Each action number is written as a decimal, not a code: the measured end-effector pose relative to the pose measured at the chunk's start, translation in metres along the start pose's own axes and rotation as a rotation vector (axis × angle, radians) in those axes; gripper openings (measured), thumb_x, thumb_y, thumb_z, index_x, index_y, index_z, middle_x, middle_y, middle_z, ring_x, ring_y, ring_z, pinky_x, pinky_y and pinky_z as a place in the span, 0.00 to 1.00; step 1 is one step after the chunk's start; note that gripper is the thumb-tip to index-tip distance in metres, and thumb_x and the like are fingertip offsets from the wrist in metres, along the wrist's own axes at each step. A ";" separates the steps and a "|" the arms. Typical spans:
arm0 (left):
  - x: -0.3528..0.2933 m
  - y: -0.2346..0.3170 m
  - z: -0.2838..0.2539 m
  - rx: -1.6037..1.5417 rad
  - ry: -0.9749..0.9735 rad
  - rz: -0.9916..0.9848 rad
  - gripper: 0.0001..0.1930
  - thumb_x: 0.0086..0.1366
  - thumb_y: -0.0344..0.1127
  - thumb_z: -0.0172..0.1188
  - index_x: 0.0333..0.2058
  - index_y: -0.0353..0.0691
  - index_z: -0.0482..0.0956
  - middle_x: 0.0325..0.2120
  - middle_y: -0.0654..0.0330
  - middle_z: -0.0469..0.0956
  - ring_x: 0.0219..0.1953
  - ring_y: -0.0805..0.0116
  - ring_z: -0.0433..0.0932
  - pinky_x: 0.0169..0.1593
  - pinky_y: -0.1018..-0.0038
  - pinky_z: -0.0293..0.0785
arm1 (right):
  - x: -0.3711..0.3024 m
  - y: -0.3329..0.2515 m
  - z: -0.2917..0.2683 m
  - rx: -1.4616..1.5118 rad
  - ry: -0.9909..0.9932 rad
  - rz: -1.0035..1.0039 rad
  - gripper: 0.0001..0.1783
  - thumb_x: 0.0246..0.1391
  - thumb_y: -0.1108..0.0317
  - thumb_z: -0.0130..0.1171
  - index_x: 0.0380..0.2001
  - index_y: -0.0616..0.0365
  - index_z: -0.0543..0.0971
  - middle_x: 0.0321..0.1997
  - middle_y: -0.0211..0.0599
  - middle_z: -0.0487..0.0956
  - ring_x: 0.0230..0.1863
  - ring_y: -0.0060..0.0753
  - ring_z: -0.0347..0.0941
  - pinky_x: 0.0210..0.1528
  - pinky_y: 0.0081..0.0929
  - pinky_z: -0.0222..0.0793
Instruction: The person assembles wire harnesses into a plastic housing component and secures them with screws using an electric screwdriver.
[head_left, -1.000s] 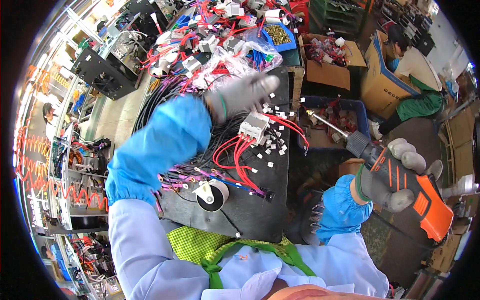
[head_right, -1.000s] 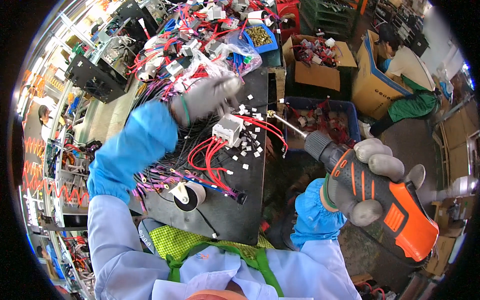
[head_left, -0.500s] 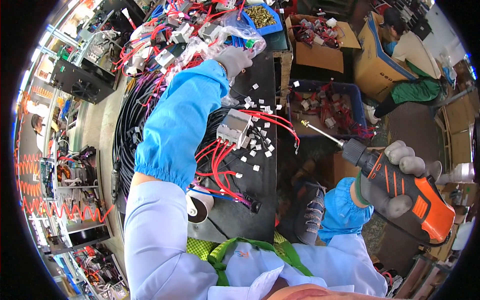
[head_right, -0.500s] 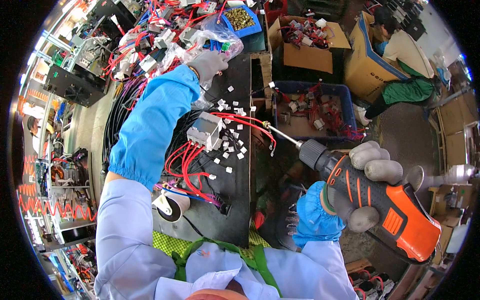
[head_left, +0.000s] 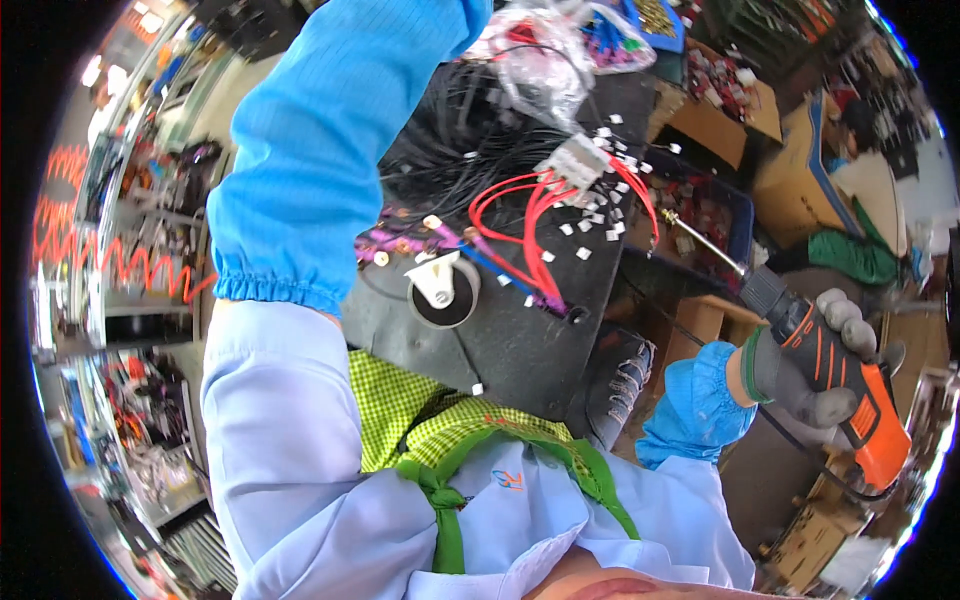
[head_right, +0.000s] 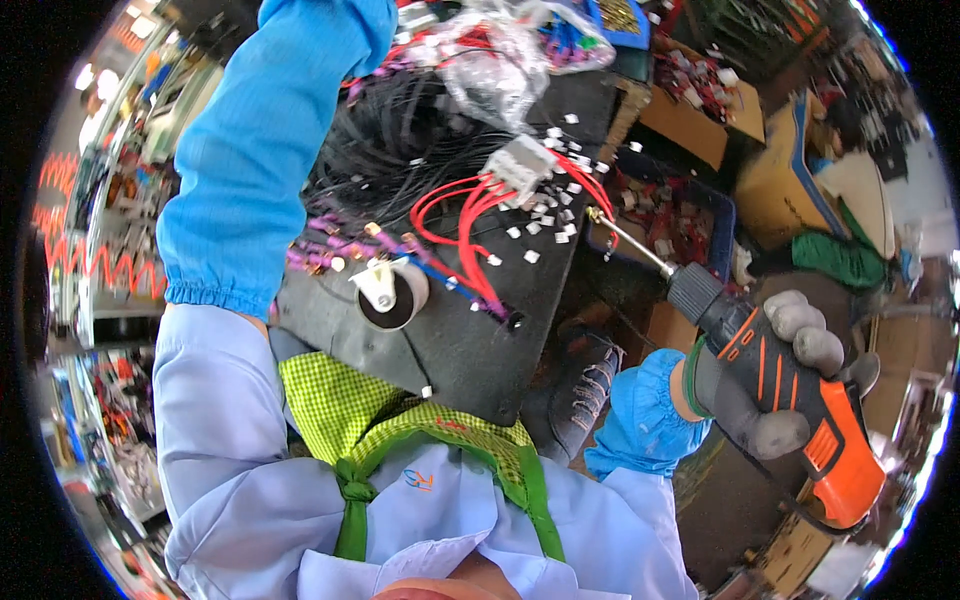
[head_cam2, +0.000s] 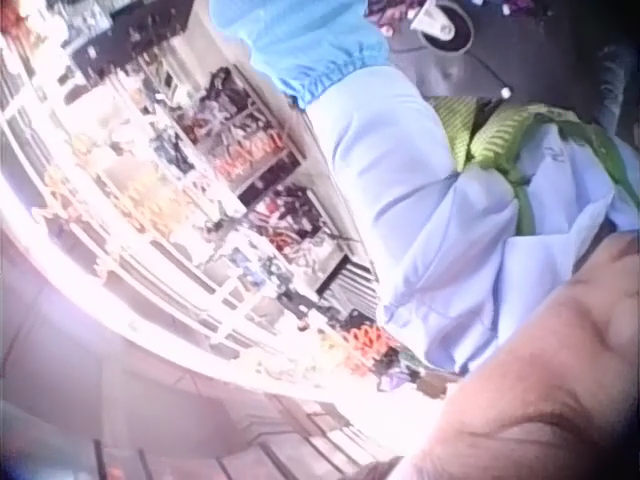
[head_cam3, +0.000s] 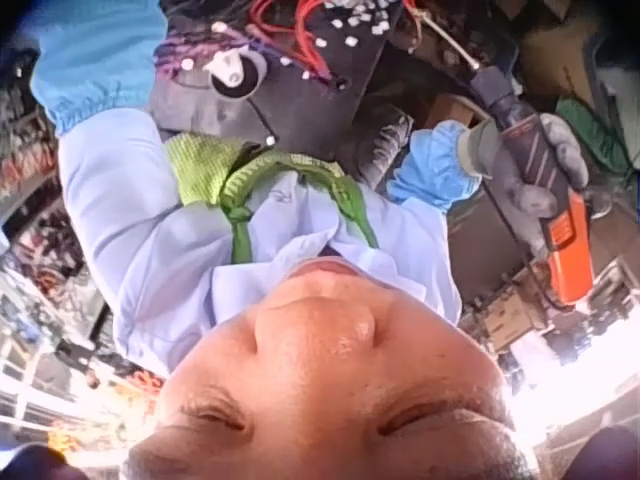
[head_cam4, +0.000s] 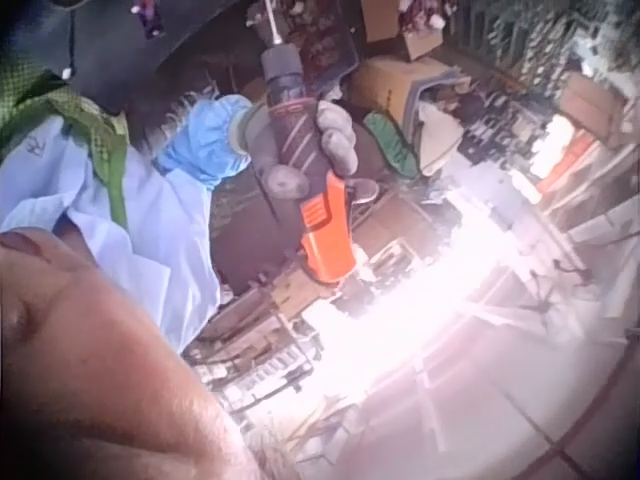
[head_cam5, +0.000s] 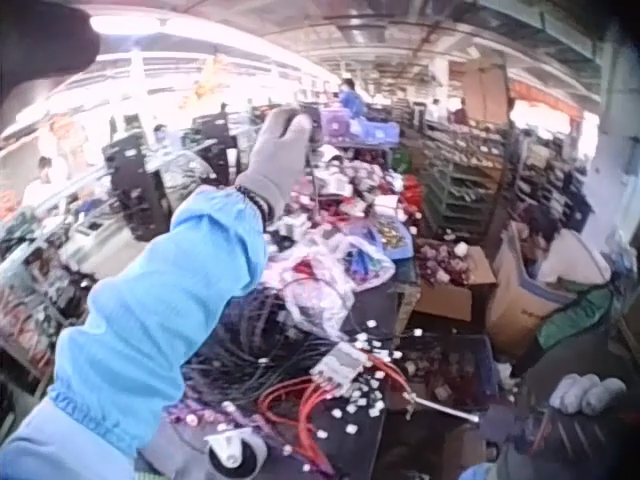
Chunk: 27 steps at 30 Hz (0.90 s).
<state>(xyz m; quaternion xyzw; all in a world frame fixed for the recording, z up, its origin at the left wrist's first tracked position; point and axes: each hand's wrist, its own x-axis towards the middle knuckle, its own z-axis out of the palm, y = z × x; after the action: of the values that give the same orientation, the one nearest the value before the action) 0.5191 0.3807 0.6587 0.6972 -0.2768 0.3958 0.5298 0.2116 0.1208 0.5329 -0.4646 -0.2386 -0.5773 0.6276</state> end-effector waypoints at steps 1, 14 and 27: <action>-0.004 0.024 -0.022 0.018 -0.032 0.122 0.11 0.67 0.34 0.49 0.42 0.33 0.72 0.27 0.60 0.75 0.31 0.72 0.75 0.29 0.72 0.72 | -0.001 -0.004 0.005 0.022 -0.013 0.003 0.39 0.51 0.38 0.55 0.50 0.66 0.67 0.39 0.41 0.76 0.34 0.38 0.67 0.34 0.36 0.57; -0.241 0.062 -0.210 0.131 -0.923 -0.707 0.17 0.62 0.35 0.56 0.48 0.34 0.73 0.33 0.54 0.79 0.31 0.67 0.78 0.38 0.71 0.75 | -0.066 -0.012 0.137 0.077 -0.109 0.340 0.28 0.46 0.49 0.57 0.39 0.66 0.75 0.34 0.44 0.78 0.35 0.37 0.77 0.41 0.32 0.74; -0.271 0.039 -0.201 -0.101 -0.879 -0.912 0.13 0.60 0.33 0.59 0.43 0.36 0.77 0.25 0.63 0.77 0.22 0.75 0.75 0.29 0.75 0.73 | -0.082 -0.015 0.195 -0.039 -0.143 0.271 0.33 0.46 0.53 0.59 0.50 0.62 0.61 0.31 0.47 0.77 0.29 0.35 0.75 0.31 0.30 0.75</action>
<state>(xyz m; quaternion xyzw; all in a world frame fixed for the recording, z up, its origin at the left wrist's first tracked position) 0.2908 0.5529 0.4754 0.8166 -0.1618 -0.2065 0.5142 0.2255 0.3312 0.5572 -0.5446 -0.2068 -0.4571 0.6721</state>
